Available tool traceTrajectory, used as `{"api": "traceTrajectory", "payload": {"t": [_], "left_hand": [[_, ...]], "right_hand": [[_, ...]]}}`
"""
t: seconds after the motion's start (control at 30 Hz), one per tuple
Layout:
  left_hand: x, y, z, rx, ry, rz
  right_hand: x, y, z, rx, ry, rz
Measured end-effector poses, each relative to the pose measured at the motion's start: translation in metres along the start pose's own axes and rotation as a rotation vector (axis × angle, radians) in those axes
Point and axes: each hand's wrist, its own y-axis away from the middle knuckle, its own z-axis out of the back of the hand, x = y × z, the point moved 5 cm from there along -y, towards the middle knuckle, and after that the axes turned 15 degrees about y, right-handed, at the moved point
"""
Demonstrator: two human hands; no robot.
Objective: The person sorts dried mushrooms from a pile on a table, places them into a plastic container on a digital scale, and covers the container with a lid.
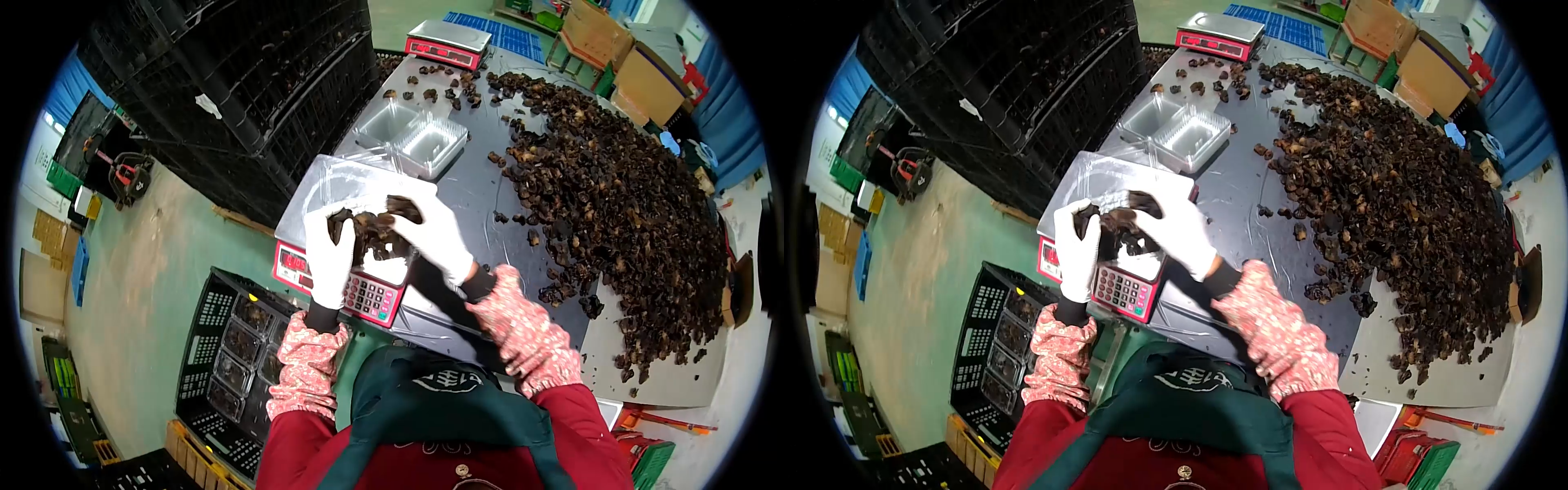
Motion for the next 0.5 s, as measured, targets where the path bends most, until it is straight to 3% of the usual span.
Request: {"api": "traceTrajectory", "payload": {"t": [0.07, 0.13, 0.17, 0.2, 0.23, 0.4, 0.47, 0.5], "left_hand": [[-0.002, -0.002, -0.001, 0.015, -0.043, -0.088], [0.005, 0.005, -0.006, 0.092, -0.197, -0.198], [0.013, 0.013, -0.008, 0.127, -0.280, -0.123], [0.010, 0.018, -0.009, 0.104, -0.318, -0.206], [0.012, 0.021, -0.007, 0.135, -0.327, -0.186], [0.007, 0.024, 0.004, 0.139, -0.266, -0.188], [0.008, 0.020, 0.012, 0.106, -0.159, -0.122], [0.013, 0.018, 0.011, 0.165, -0.173, -0.128]], "right_hand": [[0.007, -0.020, -0.026, -0.127, 0.155, 0.191], [0.004, -0.026, -0.050, -0.063, 0.263, 0.211], [-0.002, -0.024, -0.060, -0.026, 0.392, 0.292], [0.000, -0.023, -0.067, 0.012, 0.522, 0.372], [-0.005, -0.023, -0.071, 0.110, 0.495, 0.341], [-0.015, -0.019, -0.046, 0.176, 0.358, 0.286], [-0.024, -0.020, -0.047, 0.384, 0.163, 0.230], [-0.021, -0.019, -0.043, 0.323, 0.207, 0.260]]}}
